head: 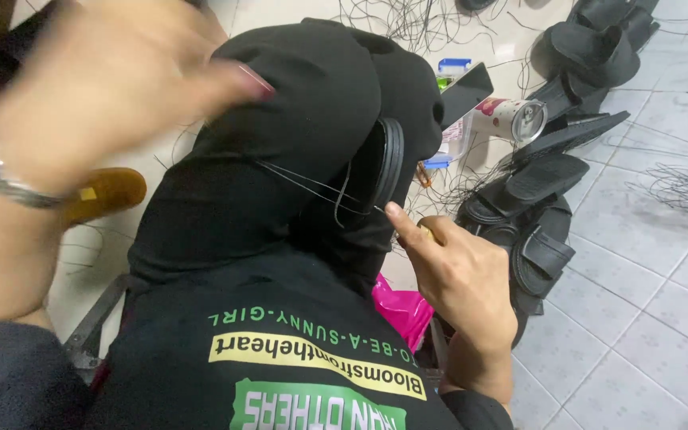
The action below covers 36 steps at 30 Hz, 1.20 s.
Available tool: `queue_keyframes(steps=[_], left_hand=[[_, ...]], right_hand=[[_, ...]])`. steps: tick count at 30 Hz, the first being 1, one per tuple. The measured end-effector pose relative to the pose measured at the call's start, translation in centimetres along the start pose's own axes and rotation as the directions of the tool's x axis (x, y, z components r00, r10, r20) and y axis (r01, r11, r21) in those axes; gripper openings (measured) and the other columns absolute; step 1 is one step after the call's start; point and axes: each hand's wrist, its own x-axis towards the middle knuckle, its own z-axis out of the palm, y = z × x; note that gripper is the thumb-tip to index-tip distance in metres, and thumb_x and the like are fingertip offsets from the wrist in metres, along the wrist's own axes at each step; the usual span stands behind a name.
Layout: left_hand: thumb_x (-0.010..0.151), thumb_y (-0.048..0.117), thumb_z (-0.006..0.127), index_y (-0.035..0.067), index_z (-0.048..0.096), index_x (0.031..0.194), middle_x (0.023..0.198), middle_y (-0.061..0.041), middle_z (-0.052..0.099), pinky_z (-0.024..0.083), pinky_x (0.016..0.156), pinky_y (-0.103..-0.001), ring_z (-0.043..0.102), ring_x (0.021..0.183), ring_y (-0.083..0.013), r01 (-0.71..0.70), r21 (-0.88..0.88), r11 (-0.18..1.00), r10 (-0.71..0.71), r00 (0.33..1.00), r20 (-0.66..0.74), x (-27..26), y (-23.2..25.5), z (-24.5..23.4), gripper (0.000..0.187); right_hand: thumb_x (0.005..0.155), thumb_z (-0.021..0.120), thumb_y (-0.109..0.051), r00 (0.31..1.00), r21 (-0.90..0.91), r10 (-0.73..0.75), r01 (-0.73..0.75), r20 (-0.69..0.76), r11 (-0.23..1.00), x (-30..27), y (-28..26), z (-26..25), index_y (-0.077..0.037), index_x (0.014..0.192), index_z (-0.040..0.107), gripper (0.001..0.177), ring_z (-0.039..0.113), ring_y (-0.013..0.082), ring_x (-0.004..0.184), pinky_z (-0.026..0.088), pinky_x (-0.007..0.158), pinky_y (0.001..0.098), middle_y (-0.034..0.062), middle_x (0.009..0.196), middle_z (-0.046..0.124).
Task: Hand-stitching the sole of a black sandal using a needle and thread while sitting on the floor.
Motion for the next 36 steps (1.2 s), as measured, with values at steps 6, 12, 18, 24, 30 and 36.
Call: queue_keyframes(steps=[6,12,18,24,30,36], left_hand=[[0.076,0.049,0.080,0.013,0.071,0.106,0.141,-0.009,0.060,0.019,0.119,-0.056,0.041,0.144,-0.0336,-0.555,-0.351,0.754,0.520,0.831,-0.198,6.3,9.7,0.9,0.047],[0.073,0.043,0.083,0.013,0.074,0.070,0.102,0.003,0.076,0.031,0.116,-0.049,0.066,0.108,-0.0192,-0.636,-0.397,0.662,0.568,0.771,-0.288,8.6,10.7,1.5,0.032],[0.066,0.039,0.086,0.014,0.074,0.068,0.103,0.006,0.078,0.028,0.119,-0.049,0.068,0.092,-0.0156,-0.615,-0.419,0.667,0.541,0.788,-0.294,8.5,10.6,1.6,0.027],[0.066,0.047,0.088,0.011,0.069,0.065,0.090,0.006,0.074,0.032,0.116,-0.047,0.066,0.096,-0.0189,-0.629,-0.419,0.655,0.537,0.777,-0.328,8.6,10.7,1.2,0.041],[0.065,0.047,0.086,0.018,0.074,0.069,0.081,0.007,0.071,0.025,0.120,-0.050,0.064,0.091,-0.0186,-0.582,-0.335,0.741,0.527,0.813,-0.246,9.1,11.1,1.4,0.031],[0.068,0.051,0.087,0.016,0.074,0.071,0.090,0.007,0.073,0.021,0.122,-0.051,0.059,0.095,-0.0195,-0.592,-0.367,0.718,0.520,0.806,-0.285,8.6,10.6,1.6,0.037]], right_hand=[[0.088,0.069,-0.010,0.989,-0.192,0.099,-0.076,0.112,0.978,0.5,-1.8,-1.4,-0.022,0.132,0.071,0.046,0.047,0.0179,0.042,0.037,0.040,0.0338,0.0021,0.073,0.053],[0.083,0.069,-0.006,0.979,-0.151,0.131,-0.107,0.156,0.983,0.3,-1.7,-0.7,-0.014,0.136,0.068,0.054,0.047,0.0180,0.041,0.038,0.038,0.0331,0.0044,0.073,0.056],[0.080,0.074,0.007,0.988,0.350,0.153,-0.154,0.030,0.924,0.1,-0.2,2.1,-0.005,0.121,0.072,0.043,0.063,0.0179,0.058,0.049,0.051,0.0296,0.0117,0.097,0.074],[0.084,0.075,0.001,0.997,0.308,0.058,-0.068,0.043,0.949,-0.7,1.2,1.6,-0.005,0.126,0.069,0.043,0.056,0.0188,0.053,0.044,0.049,0.0322,0.0075,0.086,0.067],[0.083,0.073,0.003,0.998,0.238,0.058,-0.065,0.038,0.969,0.0,0.9,2.1,-0.002,0.123,0.068,0.041,0.060,0.0216,0.052,0.047,0.047,0.0338,0.0104,0.084,0.069],[0.086,0.071,0.002,0.998,0.293,0.055,-0.055,0.009,0.955,0.9,0.3,2.4,0.001,0.115,0.068,0.030,0.057,0.0229,0.050,0.046,0.046,0.0348,0.0108,0.082,0.067]])
